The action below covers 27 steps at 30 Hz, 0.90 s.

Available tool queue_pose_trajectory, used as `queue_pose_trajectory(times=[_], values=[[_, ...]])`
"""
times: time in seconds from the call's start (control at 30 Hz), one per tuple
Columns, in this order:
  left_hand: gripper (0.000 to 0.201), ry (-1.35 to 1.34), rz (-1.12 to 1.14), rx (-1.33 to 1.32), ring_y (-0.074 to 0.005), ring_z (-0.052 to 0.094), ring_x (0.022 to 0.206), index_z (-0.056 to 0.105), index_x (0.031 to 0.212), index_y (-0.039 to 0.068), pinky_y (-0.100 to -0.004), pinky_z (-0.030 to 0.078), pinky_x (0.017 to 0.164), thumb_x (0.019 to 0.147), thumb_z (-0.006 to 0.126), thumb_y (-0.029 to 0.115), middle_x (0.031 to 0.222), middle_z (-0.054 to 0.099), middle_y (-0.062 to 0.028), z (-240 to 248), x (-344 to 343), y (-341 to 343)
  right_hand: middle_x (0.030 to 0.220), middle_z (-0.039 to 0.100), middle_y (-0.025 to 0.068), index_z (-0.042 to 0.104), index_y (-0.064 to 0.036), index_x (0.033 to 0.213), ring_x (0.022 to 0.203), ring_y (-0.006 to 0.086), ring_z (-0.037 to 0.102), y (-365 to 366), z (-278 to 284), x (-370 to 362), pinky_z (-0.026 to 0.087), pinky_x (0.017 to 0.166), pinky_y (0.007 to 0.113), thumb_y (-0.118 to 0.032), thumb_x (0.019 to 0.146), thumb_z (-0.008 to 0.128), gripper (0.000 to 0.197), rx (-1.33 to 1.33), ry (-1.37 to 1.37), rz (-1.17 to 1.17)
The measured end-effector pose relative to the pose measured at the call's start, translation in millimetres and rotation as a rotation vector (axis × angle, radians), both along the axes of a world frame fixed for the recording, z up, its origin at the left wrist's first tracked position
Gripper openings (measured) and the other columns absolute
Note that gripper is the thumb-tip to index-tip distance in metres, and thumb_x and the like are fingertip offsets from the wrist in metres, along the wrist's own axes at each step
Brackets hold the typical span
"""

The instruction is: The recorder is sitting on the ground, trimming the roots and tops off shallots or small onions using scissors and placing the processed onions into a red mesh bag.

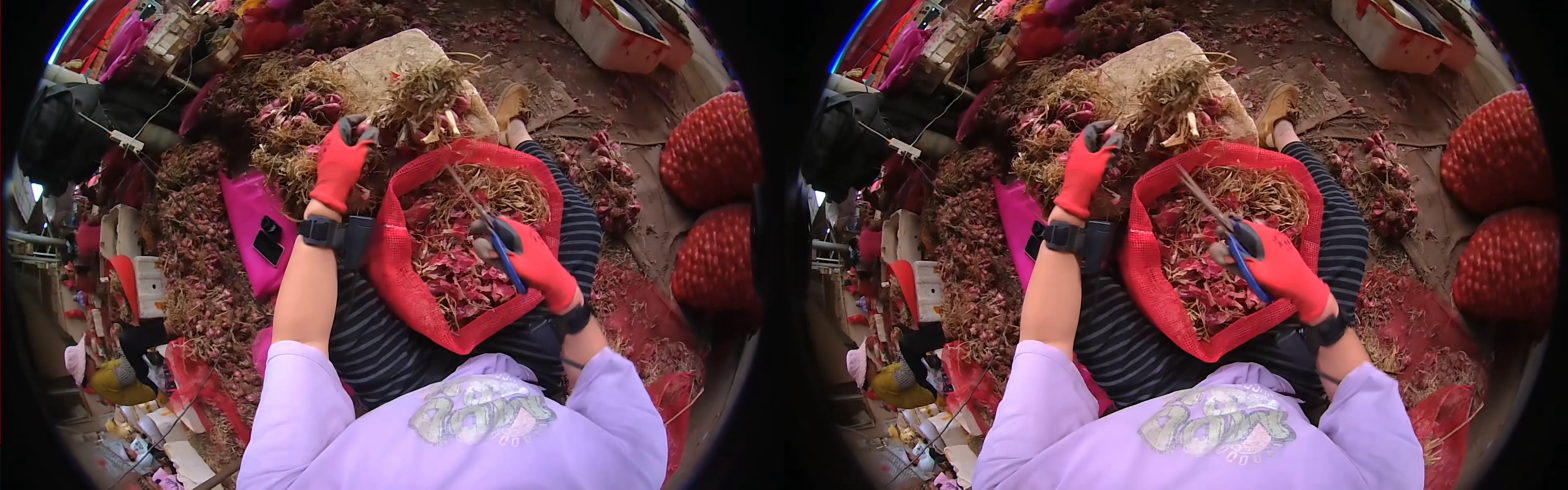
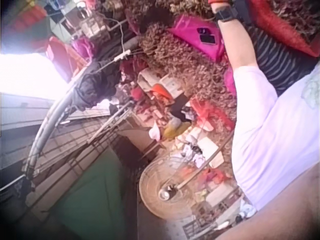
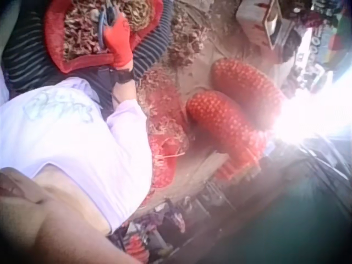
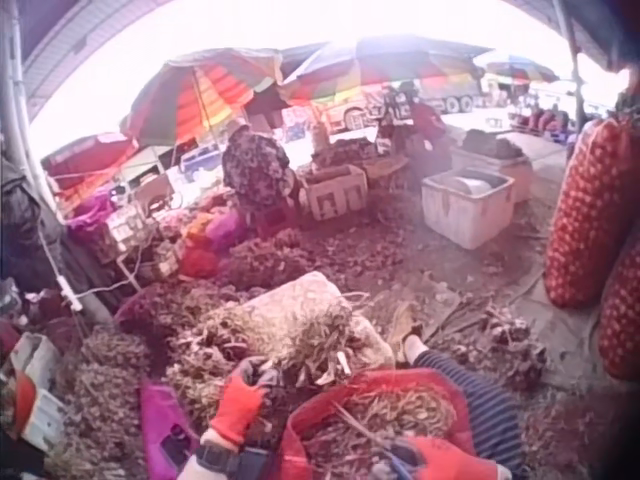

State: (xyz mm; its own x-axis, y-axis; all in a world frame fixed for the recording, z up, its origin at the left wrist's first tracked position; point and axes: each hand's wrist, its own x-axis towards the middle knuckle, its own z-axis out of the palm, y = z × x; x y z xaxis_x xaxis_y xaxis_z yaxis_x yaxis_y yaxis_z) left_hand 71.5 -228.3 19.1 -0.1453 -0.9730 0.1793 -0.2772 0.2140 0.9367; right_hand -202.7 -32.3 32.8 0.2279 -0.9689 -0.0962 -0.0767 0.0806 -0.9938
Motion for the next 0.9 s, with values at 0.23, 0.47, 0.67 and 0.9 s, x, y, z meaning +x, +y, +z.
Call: queue_pose_trajectory(times=[0.23, 0.47, 0.67, 0.9], values=[[0.019, 0.235, -0.043, 0.215, -0.0051, 0.052, 0.063, 0.057, 0.105, 0.007, -0.0202, 0.045, 0.056, 0.088, 0.048, 0.003, 0.078, 0.057, 0.0029, 0, 11, 13, 0.057, 0.051, -0.0021, 0.062, -0.0021, 0.095, 0.043, 0.0082, 0.051, -86, 11, 26, 0.040, 0.040, 0.021, -0.053, 0.088, 0.049, 0.053, 0.613, -0.072, 0.233], [0.013, 0.074, 0.029, 0.261, -0.0054, 0.052, 0.065, 0.062, 0.093, 0.007, -0.0227, 0.046, 0.058, 0.090, 0.052, 0.016, 0.078, 0.056, 0.0048, -7, 13, 9, 0.058, 0.051, -0.0052, 0.063, -0.0128, 0.099, 0.045, 0.0047, 0.047, -126, -4, 49, 0.034, 0.038, 0.023, -0.045, 0.088, 0.055, 0.035, 0.557, -0.108, 0.249], [0.029, 0.536, -0.243, 0.563, -0.0148, 0.058, 0.084, 0.055, 0.114, 0.006, -0.0247, 0.049, 0.070, 0.092, 0.055, 0.025, 0.097, 0.060, -0.0049, 36, 8, 31, 0.052, 0.047, -0.0054, 0.061, -0.0089, 0.073, 0.039, 0.0045, 0.041, -120, -11, 42, 0.029, 0.037, 0.022, -0.046, 0.081, 0.064, 0.039, 0.245, -0.134, 0.045], [0.041, 0.885, -0.383, 0.666, -0.0240, 0.054, 0.108, 0.040, 0.129, 0.000, -0.0260, 0.050, 0.082, 0.095, 0.048, 0.022, 0.118, 0.052, -0.0102, 74, -35, 123, 0.065, 0.047, -0.0073, 0.059, -0.0069, 0.097, 0.054, 0.0004, 0.042, -26, 5, 11, 0.034, 0.046, 0.017, -0.027, 0.085, 0.063, 0.024, 0.224, -0.372, 0.047]])
